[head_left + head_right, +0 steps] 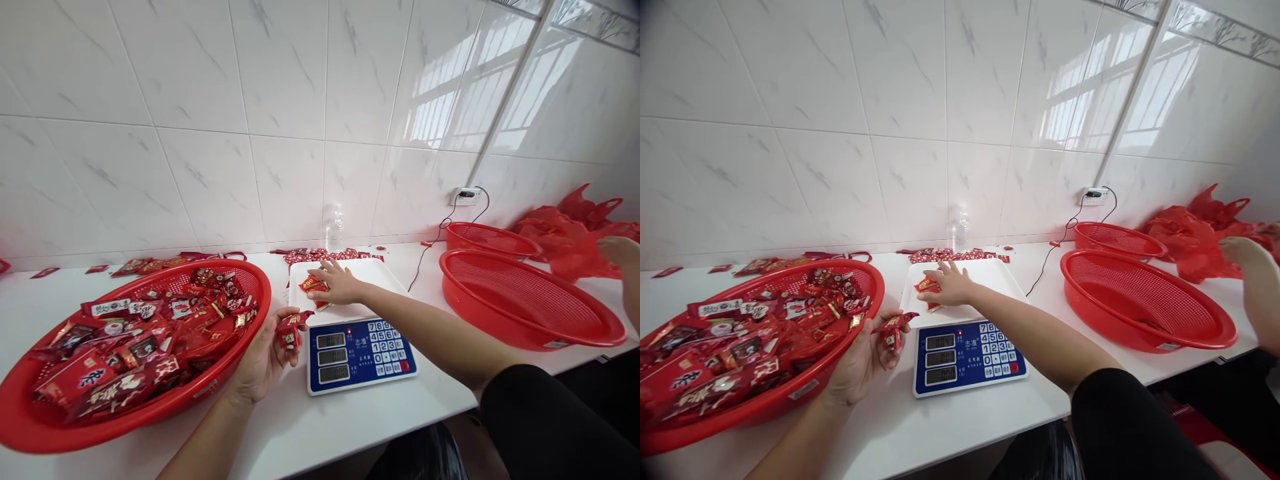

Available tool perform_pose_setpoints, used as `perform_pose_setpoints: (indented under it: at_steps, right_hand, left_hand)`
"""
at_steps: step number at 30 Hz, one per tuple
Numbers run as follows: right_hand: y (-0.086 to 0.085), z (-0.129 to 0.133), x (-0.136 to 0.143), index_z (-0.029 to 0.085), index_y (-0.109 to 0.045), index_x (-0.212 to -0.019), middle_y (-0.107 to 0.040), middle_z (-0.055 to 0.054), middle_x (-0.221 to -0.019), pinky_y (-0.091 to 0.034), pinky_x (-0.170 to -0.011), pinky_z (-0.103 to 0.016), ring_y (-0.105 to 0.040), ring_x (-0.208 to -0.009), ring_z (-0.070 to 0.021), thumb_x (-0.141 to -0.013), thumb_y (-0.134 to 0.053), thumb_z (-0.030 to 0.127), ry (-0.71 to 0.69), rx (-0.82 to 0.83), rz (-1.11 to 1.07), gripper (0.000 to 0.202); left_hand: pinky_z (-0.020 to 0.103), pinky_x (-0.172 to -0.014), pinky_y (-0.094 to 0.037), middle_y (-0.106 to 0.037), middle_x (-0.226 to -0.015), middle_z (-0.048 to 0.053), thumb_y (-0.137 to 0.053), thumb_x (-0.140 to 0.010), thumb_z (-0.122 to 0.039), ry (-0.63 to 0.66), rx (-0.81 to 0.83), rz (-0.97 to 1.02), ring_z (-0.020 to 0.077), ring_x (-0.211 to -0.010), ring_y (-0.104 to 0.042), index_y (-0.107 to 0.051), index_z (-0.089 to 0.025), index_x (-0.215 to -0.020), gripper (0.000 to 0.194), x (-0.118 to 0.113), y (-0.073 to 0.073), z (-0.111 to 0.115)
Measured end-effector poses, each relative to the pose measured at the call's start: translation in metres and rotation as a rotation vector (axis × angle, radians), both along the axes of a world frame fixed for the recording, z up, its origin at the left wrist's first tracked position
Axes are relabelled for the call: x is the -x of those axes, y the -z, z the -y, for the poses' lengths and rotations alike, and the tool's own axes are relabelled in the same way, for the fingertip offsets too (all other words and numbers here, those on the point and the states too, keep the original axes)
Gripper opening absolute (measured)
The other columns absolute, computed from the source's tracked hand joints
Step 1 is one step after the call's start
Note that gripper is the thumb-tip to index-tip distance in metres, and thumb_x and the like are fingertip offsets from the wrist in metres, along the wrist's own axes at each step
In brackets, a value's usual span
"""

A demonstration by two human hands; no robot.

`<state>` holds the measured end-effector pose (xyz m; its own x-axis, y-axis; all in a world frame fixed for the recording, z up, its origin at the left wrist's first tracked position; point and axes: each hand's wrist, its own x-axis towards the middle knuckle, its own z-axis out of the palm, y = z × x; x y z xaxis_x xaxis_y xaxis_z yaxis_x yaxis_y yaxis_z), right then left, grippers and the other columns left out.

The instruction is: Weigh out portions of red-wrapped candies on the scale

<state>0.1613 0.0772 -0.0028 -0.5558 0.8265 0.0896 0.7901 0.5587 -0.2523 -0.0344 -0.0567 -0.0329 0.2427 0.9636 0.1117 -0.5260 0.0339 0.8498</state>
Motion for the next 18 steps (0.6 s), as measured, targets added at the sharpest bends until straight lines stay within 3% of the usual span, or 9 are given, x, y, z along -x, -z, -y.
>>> perform_pose_setpoints:
  at_steps: [3, 8, 13, 18]
  right_hand:
    - [0.001, -0.005, 0.021, 0.037, -0.032, -0.145, -0.022, -0.010, -0.155, -0.018, -0.100, -0.073, -0.016, -0.139, -0.0439, -0.078, -0.038, 0.081, -0.030, 0.000, 0.058, 0.080]
    - [0.003, -0.007, 0.023, 0.032, -0.052, -0.130, -0.050, -0.009, -0.135, -0.036, -0.096, -0.053, -0.046, -0.121, -0.0327, -0.085, -0.041, 0.071, -0.058, -0.083, 0.067, 0.060]
    - [0.004, 0.001, 0.021, 0.022, -0.059, -0.116, -0.059, -0.011, -0.116, -0.039, -0.090, -0.039, -0.052, -0.108, -0.0274, -0.089, -0.047, 0.058, -0.041, -0.206, 0.059, 0.046]
    - [0.005, 0.003, 0.023, 0.018, -0.060, -0.108, -0.063, -0.011, -0.103, -0.041, -0.078, -0.032, -0.057, -0.097, -0.0248, -0.089, -0.051, 0.054, -0.025, -0.268, 0.047, 0.042]
  left_hand:
    - [0.021, -0.047, -0.051, -0.069, -0.089, 0.010, -0.063, -0.083, -0.050, -0.002, -0.014, 0.001, 0.0126, -0.062, -0.061, -0.060, -0.019, -0.109, 0.041, 0.001, 0.001, 0.001]
    - [0.021, -0.048, -0.052, -0.068, -0.090, 0.010, -0.062, -0.083, -0.051, 0.044, -0.016, 0.010, 0.0127, -0.063, -0.061, -0.060, -0.020, -0.109, 0.041, 0.001, 0.000, 0.003]
    - [0.021, -0.049, -0.052, -0.068, -0.090, 0.009, -0.061, -0.084, -0.052, 0.080, -0.029, 0.004, 0.0119, -0.061, -0.060, -0.061, -0.021, -0.109, 0.040, 0.000, 0.000, 0.005]
    - [0.021, -0.048, -0.052, -0.068, -0.089, 0.009, -0.063, -0.082, -0.051, 0.057, -0.023, -0.016, 0.0126, -0.062, -0.060, -0.062, -0.021, -0.107, 0.040, 0.000, -0.002, 0.005]
